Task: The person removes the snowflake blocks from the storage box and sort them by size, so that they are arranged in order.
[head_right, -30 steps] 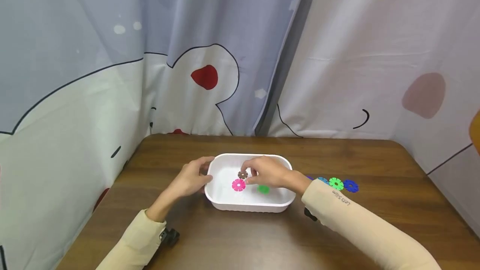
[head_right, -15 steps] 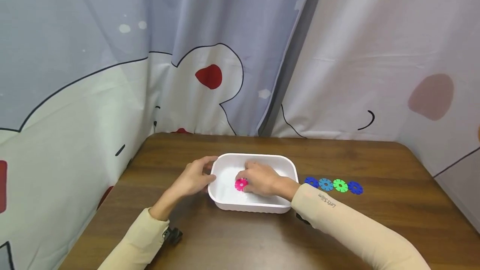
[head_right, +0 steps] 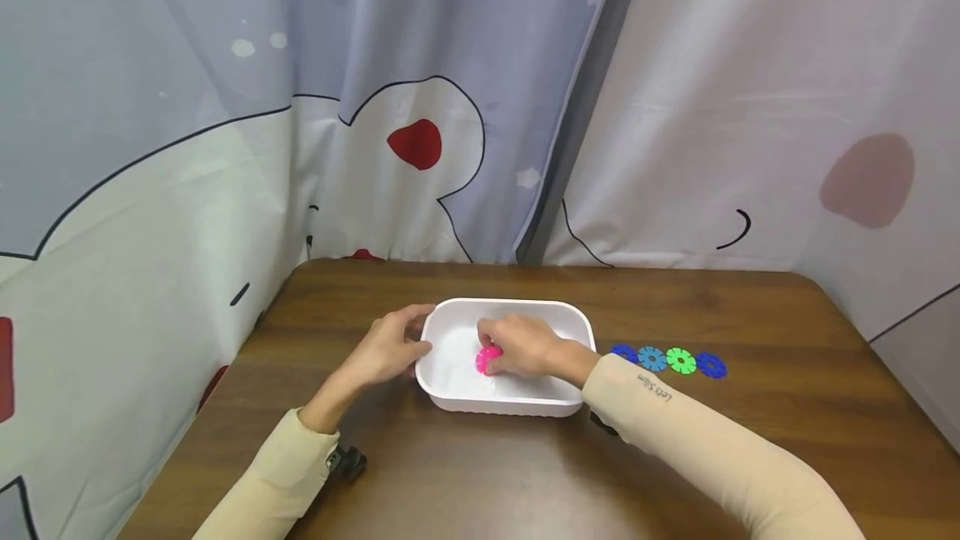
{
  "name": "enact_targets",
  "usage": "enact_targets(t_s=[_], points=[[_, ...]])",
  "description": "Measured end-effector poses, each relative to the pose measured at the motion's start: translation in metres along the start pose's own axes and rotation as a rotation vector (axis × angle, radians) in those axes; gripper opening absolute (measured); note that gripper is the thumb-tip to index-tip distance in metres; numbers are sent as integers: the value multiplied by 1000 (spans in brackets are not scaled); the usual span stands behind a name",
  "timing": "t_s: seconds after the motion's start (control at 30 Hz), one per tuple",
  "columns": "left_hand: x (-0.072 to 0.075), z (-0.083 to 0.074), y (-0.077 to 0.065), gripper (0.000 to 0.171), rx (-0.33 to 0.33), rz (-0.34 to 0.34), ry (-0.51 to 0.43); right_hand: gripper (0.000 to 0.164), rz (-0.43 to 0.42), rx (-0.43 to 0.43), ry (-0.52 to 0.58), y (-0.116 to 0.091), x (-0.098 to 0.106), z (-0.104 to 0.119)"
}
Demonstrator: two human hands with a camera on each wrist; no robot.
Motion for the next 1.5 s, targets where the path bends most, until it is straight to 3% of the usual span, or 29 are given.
enact_targets(t_s=[0.3, 0.67, 0.87, 1.5], points=[[0, -2, 2, 61, 5, 6, 10, 19, -25, -20, 174, -14, 17, -3], [1, -2, -1, 62, 32, -3, 6, 23, -48, 14, 387, -36, 38, -18], [0, -2, -1, 62, 21, -1, -4, 23, -87, 42, 405, -52, 47, -29], [-3, -3, -1, 61, 24, 0, -16, 25, -125, -75, 466, -109, 60, -63]])
Point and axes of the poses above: each hand's wrist, its own y-axis towards the middle knuckle, its own x-axis out of the back of the hand, z = x × y, the point moved 2 cm from there along y, towards the middle knuckle, and after that the axes turned 6 degrees about z, right-handed, at the moved point
